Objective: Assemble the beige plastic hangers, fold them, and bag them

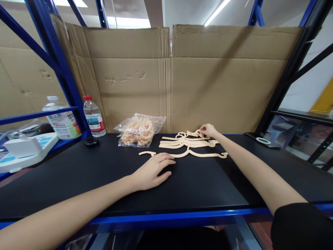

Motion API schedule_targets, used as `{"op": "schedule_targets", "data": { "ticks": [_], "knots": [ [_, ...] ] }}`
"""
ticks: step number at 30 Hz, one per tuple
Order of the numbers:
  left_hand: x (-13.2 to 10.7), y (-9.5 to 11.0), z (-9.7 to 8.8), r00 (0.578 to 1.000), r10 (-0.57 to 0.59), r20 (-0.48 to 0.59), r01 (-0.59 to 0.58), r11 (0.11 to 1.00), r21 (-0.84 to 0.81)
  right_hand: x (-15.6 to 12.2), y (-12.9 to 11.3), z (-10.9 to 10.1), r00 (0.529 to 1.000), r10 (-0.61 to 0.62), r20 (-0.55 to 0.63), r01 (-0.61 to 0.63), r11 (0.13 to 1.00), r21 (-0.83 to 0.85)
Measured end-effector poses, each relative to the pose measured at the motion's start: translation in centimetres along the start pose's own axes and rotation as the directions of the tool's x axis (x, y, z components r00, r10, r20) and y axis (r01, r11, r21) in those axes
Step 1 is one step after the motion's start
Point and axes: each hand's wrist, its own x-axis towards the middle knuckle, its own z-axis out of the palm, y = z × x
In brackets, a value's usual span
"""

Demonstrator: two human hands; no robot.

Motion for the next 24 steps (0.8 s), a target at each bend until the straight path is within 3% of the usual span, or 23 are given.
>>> {"op": "schedule_targets", "data": {
  "ticks": [5, 8, 10, 12, 14, 16, 19, 21, 24],
  "knots": [
    [0.0, 0.2, 0.2, 0.999, 0.004, -0.047, -0.006, 0.998, -0.057, -1.0, -1.1, -1.6, 0.997, 0.021, -0.071, -0.008, 0.984, 0.178],
    [0.4, 0.4, 0.5, 0.986, -0.127, -0.107, 0.099, 0.967, -0.233, -2.4, -2.6, -2.3, 0.998, 0.01, -0.06, 0.01, 0.949, 0.314],
    [0.8, 0.5, 0.7, 0.944, -0.304, -0.127, 0.216, 0.861, -0.461, -4.0, -4.3, -2.4, 0.999, -0.02, -0.028, 0.029, 0.915, 0.402],
    [1.2, 0.8, 0.9, 0.886, -0.456, -0.081, 0.277, 0.663, -0.695, -6.3, -6.4, -2.4, 0.997, -0.071, 0.02, 0.052, 0.872, 0.487],
    [1.5, 1.1, 1.0, 0.849, -0.528, -0.01, 0.281, 0.467, -0.839, -9.2, -8.8, -2.2, 0.979, -0.17, 0.112, 0.059, 0.761, 0.646],
    [1.6, 1.3, 1.0, 0.839, -0.543, 0.036, 0.266, 0.35, -0.898, -12.2, -11.2, -1.8, 0.935, -0.298, 0.193, 0.049, 0.646, 0.762],
    [1.5, 1.5, 0.9, 0.85, -0.525, 0.042, 0.229, 0.298, -0.927, -15.4, -13.9, -1.1, 0.857, -0.435, 0.278, 0.026, 0.575, 0.818],
    [1.3, 1.5, 0.8, 0.85, -0.526, 0.041, 0.216, 0.277, -0.936, -15.9, -14.5, -0.9, 0.823, -0.483, 0.298, 0.032, 0.564, 0.825],
    [1.1, 1.3, 0.6, 0.823, -0.567, 0.035, 0.202, 0.235, -0.951, -14.3, -13.3, -1.3, 0.856, -0.48, 0.191, 0.191, 0.637, 0.747]
  ]
}}
